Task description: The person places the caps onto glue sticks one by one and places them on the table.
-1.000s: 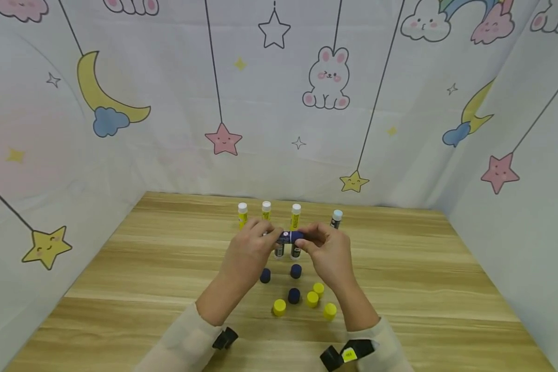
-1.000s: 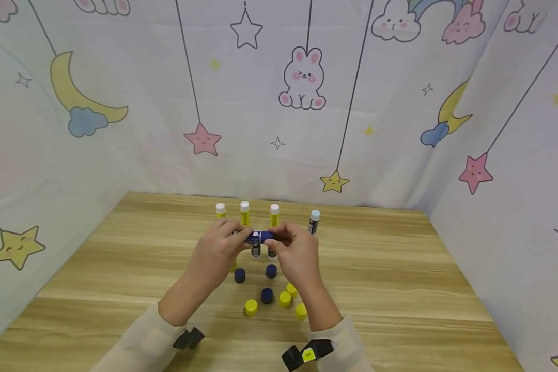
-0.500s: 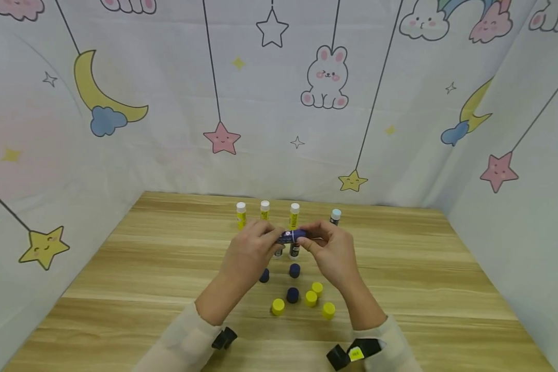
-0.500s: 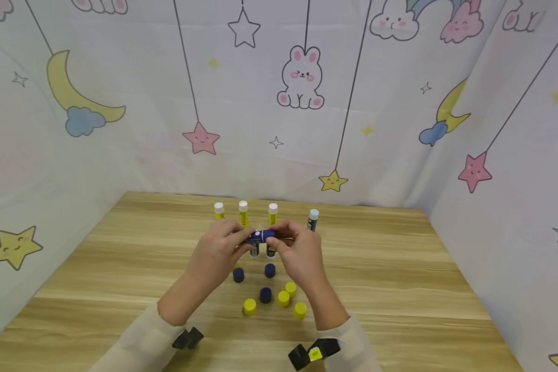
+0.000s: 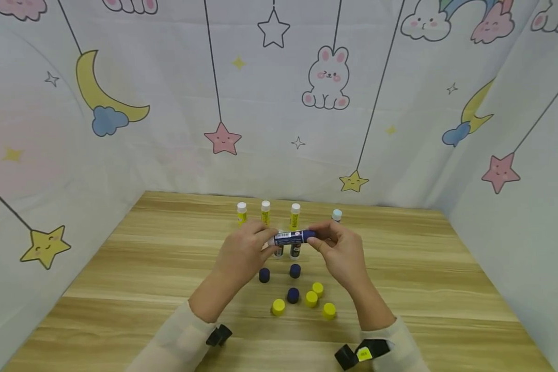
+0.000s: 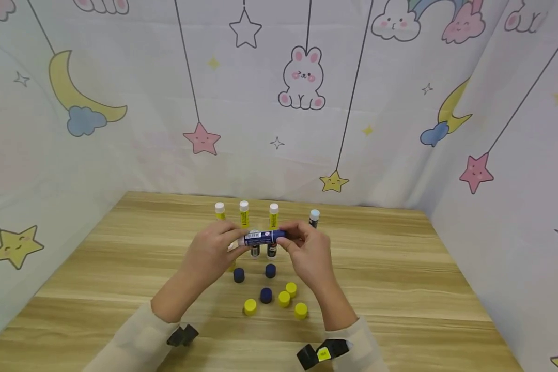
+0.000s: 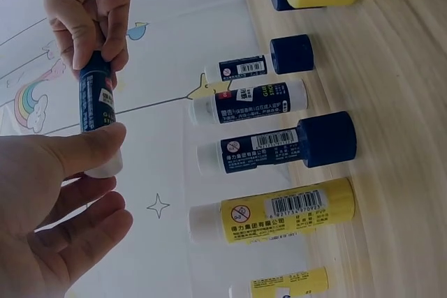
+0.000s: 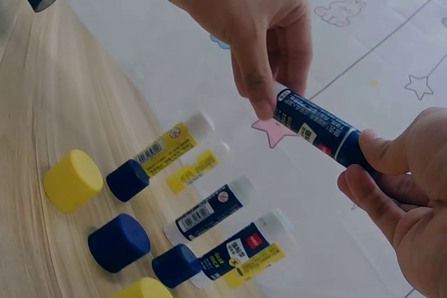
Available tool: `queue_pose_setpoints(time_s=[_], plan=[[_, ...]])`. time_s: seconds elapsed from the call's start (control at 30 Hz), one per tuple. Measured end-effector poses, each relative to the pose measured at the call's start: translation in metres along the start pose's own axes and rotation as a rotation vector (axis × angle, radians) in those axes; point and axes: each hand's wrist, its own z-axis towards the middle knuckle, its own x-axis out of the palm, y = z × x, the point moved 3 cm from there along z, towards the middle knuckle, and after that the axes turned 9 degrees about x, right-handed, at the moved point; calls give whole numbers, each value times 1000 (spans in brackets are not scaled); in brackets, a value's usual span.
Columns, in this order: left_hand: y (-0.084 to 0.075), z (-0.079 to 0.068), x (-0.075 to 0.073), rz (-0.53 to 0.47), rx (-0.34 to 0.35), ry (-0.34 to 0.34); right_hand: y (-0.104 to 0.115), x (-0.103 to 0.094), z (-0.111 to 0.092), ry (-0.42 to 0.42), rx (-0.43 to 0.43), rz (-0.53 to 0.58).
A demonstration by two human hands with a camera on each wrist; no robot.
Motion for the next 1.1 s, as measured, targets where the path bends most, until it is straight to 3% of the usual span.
queue_pose_setpoints(time_s=[0.33, 0.53, 0.8, 1.1], plan=[[7, -5, -6, 51, -6, -16, -9, -19, 3, -37, 15, -16], [14, -7, -9, 89, -34, -26, -18, -35, 4, -60, 22, -84], [30, -17, -6, 120, -133, 96, -29, -64, 7, -96, -9, -203], [42, -25, -6, 155, -213, 207, -48, -98, 16, -137, -59, -438]])
